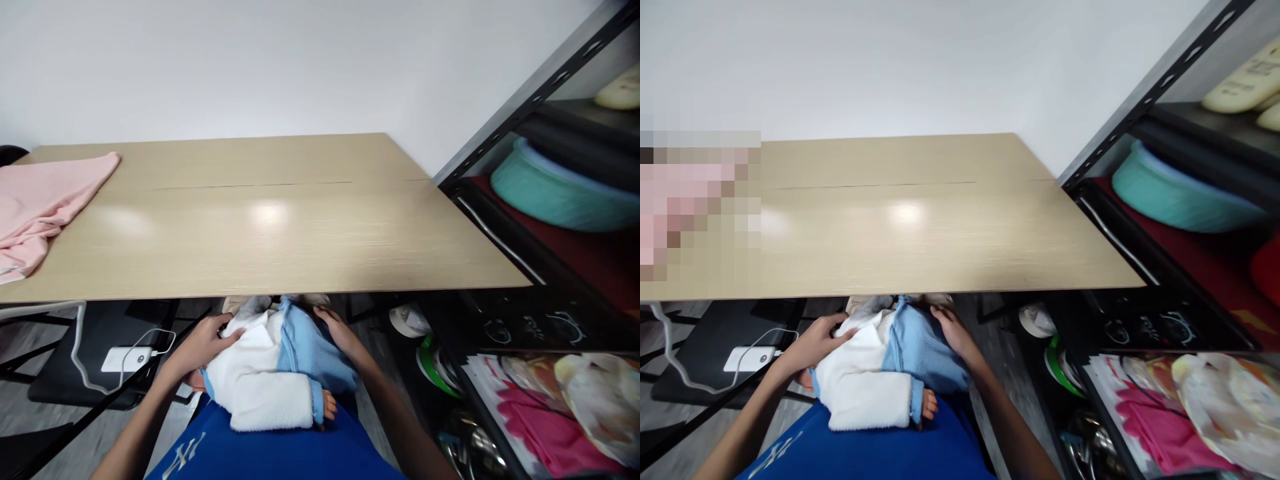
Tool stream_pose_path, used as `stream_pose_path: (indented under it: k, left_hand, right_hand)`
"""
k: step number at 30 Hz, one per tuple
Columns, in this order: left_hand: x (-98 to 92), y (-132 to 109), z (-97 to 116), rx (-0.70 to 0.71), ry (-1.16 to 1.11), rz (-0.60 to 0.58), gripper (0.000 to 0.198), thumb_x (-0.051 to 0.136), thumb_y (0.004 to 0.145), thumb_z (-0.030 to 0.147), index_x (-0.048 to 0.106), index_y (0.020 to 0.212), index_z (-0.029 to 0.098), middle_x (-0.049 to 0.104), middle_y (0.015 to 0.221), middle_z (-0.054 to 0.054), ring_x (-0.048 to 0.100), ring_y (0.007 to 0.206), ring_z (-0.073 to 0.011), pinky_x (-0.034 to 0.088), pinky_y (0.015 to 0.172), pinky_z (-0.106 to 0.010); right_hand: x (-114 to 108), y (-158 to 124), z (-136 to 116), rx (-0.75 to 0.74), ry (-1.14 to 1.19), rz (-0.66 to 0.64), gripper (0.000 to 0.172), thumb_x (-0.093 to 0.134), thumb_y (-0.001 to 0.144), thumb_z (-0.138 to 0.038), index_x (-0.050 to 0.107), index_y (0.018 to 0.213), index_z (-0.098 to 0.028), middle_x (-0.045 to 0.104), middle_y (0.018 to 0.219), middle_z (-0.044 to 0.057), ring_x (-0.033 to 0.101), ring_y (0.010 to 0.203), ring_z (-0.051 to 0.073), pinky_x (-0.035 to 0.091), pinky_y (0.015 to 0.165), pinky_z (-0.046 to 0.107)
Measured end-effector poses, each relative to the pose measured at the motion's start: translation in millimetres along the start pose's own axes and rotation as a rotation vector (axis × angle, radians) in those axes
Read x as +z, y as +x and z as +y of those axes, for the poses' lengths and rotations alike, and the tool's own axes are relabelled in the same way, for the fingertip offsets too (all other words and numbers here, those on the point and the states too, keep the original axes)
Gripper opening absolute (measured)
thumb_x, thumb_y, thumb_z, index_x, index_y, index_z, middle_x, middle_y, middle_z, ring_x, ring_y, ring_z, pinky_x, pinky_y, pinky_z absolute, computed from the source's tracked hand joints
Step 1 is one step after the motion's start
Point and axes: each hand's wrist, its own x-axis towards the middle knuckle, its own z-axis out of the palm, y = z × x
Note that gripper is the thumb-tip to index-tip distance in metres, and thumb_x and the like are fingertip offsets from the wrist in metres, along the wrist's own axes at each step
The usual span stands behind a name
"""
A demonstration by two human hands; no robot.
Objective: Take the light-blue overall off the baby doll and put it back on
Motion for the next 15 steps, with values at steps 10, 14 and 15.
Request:
stream_pose_path:
  k: [10, 14, 15]
  left_hand:
    - [0.7, 3, -4, -0.051, -0.046, 0.013, 0.059, 0.064, 0.110, 0.077, 0.080, 0.105, 0.020, 0.086, 0.102, -0.009, 0.078, 0.095, -0.0327, 0.055, 0.085, -0.039]
    - [-0.1, 5, -5, -0.051, -0.030, -0.005, 0.062, 0.061, 0.111, 0.080, 0.076, 0.102, 0.020, 0.084, 0.098, -0.007, 0.076, 0.093, -0.0315, 0.051, 0.083, -0.038]
    - [-0.3, 6, -5, -0.052, -0.029, -0.004, 0.062, 0.061, 0.111, 0.080, 0.075, 0.101, 0.021, 0.083, 0.097, -0.007, 0.076, 0.094, -0.0316, 0.050, 0.082, -0.037]
  right_hand:
    - [-45, -83, 19, -0.032, -0.594, 0.164, 0.055, 0.061, 0.104, -0.077, 0.074, 0.122, -0.027, 0.088, 0.113, 0.015, 0.086, 0.111, 0.041, 0.064, 0.098, 0.051]
    - [-32, -85, 21, 0.018, -0.550, 0.198, 0.053, 0.061, 0.098, -0.076, 0.070, 0.117, -0.027, 0.085, 0.101, 0.014, 0.087, 0.103, 0.043, 0.062, 0.089, 0.049]
    - [-32, -82, 21, -0.001, -0.523, 0.179, 0.050, 0.061, 0.097, -0.074, 0.069, 0.114, -0.027, 0.084, 0.097, 0.013, 0.086, 0.100, 0.042, 0.061, 0.087, 0.048]
